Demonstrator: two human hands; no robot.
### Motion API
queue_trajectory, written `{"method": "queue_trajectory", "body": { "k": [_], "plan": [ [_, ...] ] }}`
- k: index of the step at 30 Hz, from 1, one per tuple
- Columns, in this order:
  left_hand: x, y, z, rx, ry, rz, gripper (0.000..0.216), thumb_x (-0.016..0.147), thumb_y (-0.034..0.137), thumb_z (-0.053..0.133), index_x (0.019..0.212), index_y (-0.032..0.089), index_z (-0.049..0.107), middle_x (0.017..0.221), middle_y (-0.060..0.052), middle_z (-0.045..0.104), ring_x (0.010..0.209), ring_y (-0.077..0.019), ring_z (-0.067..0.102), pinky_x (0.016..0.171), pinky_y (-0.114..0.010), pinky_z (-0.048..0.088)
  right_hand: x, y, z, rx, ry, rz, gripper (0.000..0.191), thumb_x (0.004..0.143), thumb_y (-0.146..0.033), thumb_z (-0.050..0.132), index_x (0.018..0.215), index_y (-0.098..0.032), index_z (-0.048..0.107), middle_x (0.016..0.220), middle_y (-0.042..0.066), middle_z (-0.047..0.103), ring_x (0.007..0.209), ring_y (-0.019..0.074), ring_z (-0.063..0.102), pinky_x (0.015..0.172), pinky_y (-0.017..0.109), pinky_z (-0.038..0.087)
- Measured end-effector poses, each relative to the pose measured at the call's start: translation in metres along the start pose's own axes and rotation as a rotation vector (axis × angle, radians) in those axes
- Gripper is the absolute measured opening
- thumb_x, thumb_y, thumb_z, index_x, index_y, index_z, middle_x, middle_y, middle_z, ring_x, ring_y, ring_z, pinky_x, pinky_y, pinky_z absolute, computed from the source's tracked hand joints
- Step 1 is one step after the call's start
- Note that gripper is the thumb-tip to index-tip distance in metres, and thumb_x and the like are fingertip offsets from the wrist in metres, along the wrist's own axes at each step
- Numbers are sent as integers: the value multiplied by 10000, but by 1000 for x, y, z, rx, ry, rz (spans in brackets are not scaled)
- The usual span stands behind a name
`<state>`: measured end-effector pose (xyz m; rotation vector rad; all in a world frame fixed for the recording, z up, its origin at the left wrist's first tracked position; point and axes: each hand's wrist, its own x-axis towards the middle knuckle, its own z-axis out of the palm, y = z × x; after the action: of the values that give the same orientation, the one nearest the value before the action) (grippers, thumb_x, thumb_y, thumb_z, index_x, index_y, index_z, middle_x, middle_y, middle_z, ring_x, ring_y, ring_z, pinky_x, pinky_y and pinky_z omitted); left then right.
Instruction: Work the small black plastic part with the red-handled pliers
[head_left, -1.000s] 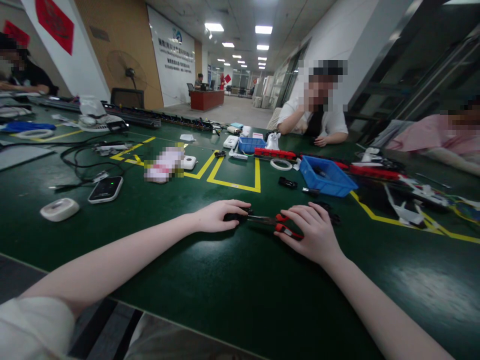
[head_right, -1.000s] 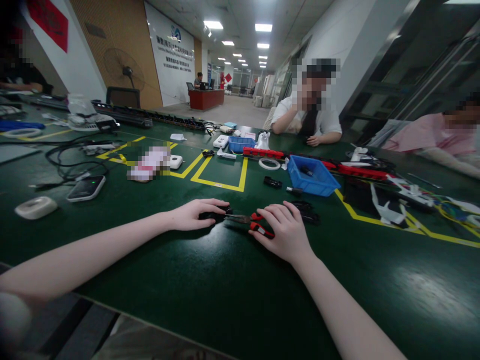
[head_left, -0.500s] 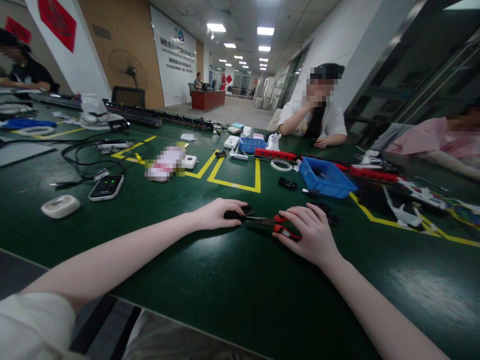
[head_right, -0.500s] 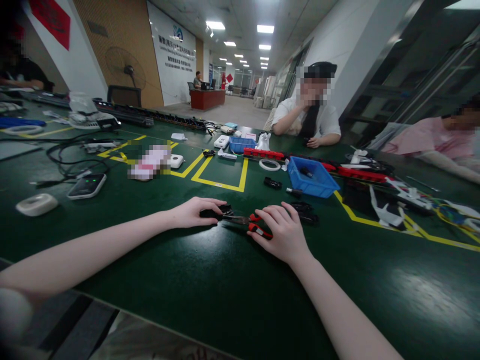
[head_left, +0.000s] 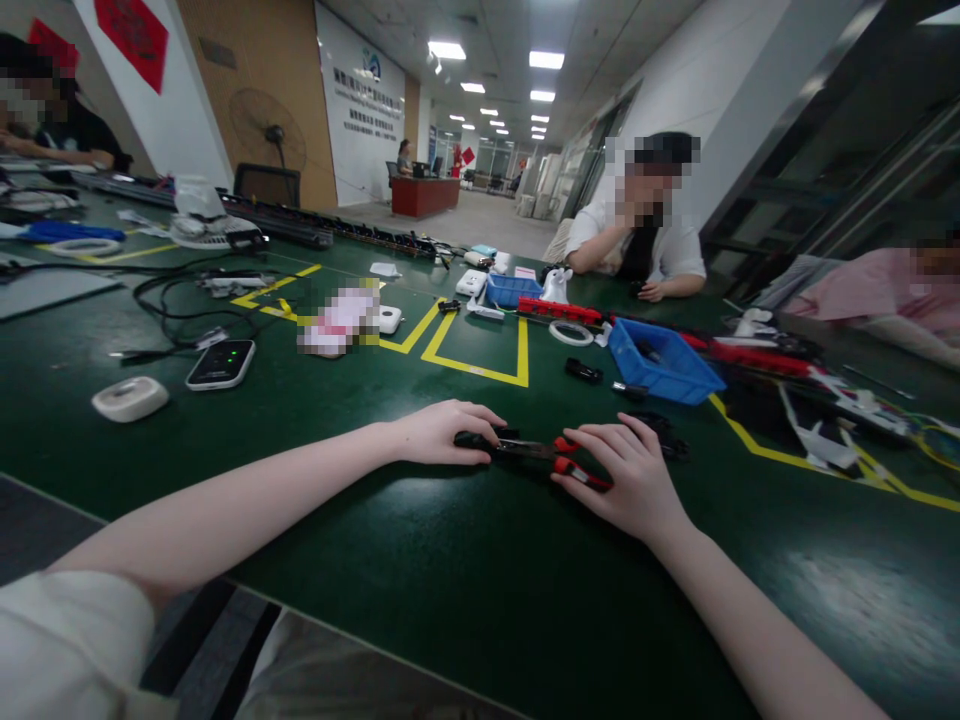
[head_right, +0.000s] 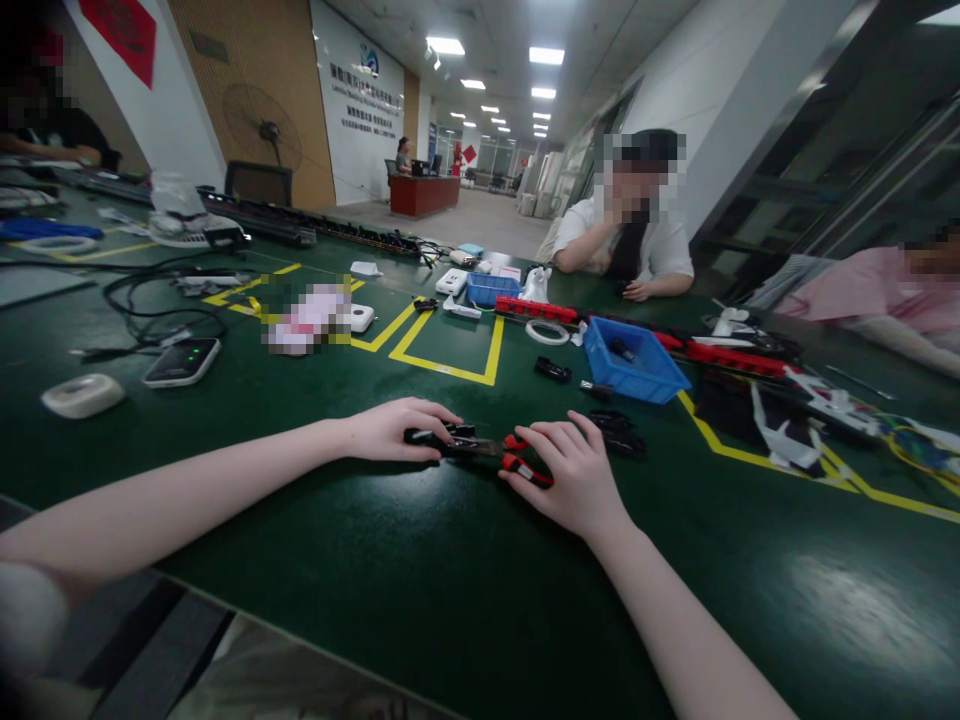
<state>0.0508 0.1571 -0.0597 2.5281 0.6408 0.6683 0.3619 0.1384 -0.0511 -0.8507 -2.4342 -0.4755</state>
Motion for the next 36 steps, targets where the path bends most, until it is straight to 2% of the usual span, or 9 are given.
{"method": "queue_trajectory", "body": {
  "k": [5, 21, 31, 36],
  "plan": [
    [0, -2, 1, -15, 30, 9, 243, 862, 289, 683, 1083, 194, 714, 1289, -110, 625, 1142, -229, 628, 997, -362, 474, 1, -1, -1, -11, 14, -19, 421, 839, -436, 668, 1179, -191, 620, 1043, 90, 697, 973, 253, 639, 1042, 505, 370],
    [0, 1, -1, 0, 20, -28, 218, 869, 284, 670, 1066, 189, 683, 1271, -98, 656, 1149, -215, 630, 1006, -360, 447, 5, -8, -3, -58, 26, -50, 389, 837, -411, 669, 1166, -205, 642, 1027, 82, 708, 954, 254, 646, 999, 494, 404],
    [0, 5, 0, 152, -3, -16, 287, 878, 359, 670, 1112, 197, 641, 1308, -89, 638, 1155, -228, 623, 983, -354, 452, 7, -10, -3, -77, 50, -69, 349, 852, -424, 656, 1108, -186, 643, 978, 83, 711, 912, 238, 648, 974, 464, 403],
    [0, 6, 1, 185, 4, -11, 229, 915, 289, 621, 1128, 205, 632, 1301, -83, 641, 1126, -224, 630, 958, -355, 463, 8, -11, -3, -74, 48, -64, 342, 853, -414, 654, 1123, -204, 644, 988, 74, 711, 914, 235, 643, 970, 459, 401]
  ]
}}
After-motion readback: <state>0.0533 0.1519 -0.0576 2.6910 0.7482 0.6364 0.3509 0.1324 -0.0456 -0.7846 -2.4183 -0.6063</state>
